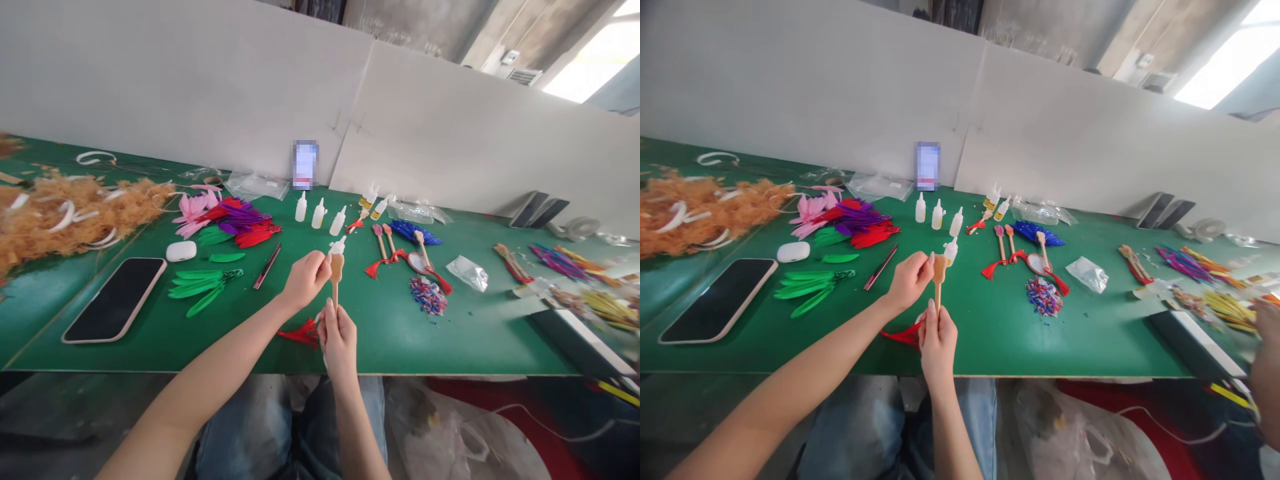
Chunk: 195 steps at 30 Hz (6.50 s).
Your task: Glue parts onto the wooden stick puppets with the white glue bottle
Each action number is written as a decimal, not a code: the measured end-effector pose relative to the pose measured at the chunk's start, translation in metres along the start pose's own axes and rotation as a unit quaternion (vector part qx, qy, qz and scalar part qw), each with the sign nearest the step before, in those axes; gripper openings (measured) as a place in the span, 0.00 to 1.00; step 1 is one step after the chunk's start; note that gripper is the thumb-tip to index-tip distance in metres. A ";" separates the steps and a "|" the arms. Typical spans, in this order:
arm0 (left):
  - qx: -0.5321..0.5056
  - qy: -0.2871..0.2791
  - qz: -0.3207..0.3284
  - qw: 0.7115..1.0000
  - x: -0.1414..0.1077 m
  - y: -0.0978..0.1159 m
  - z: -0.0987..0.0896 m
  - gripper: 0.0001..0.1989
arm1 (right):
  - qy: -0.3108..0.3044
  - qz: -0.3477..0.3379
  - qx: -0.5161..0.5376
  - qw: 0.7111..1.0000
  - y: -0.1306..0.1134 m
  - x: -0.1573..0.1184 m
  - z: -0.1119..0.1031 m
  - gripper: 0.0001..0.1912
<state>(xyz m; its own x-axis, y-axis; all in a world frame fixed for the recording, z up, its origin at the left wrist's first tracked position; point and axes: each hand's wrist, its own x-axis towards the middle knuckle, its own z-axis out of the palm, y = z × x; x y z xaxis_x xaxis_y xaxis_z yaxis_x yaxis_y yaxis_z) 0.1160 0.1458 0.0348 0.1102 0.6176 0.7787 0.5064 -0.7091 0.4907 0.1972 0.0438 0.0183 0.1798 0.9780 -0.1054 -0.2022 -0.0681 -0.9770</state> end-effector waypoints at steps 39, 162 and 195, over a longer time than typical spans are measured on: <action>-0.082 -0.164 -0.067 0.981 0.008 -0.008 -0.003 0.14 | -0.076 0.067 -0.016 0.995 0.008 0.005 -0.036 0.25; 0.160 -0.337 0.179 0.910 -0.010 -0.005 0.015 0.18 | -0.161 0.079 -0.302 0.936 -0.026 -0.003 -0.107 0.28; 0.122 -0.353 0.136 0.918 -0.001 -0.004 0.003 0.19 | -0.160 0.056 -0.321 0.932 -0.017 -0.002 -0.096 0.28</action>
<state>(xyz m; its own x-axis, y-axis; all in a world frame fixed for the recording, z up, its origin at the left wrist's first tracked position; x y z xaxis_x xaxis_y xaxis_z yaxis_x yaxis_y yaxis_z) 0.1163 0.1486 0.0308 0.7436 0.5570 0.3700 0.5449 -0.8254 0.1475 0.2928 0.0243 0.0170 -0.1252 0.9591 -0.2537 0.4332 -0.1772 -0.8837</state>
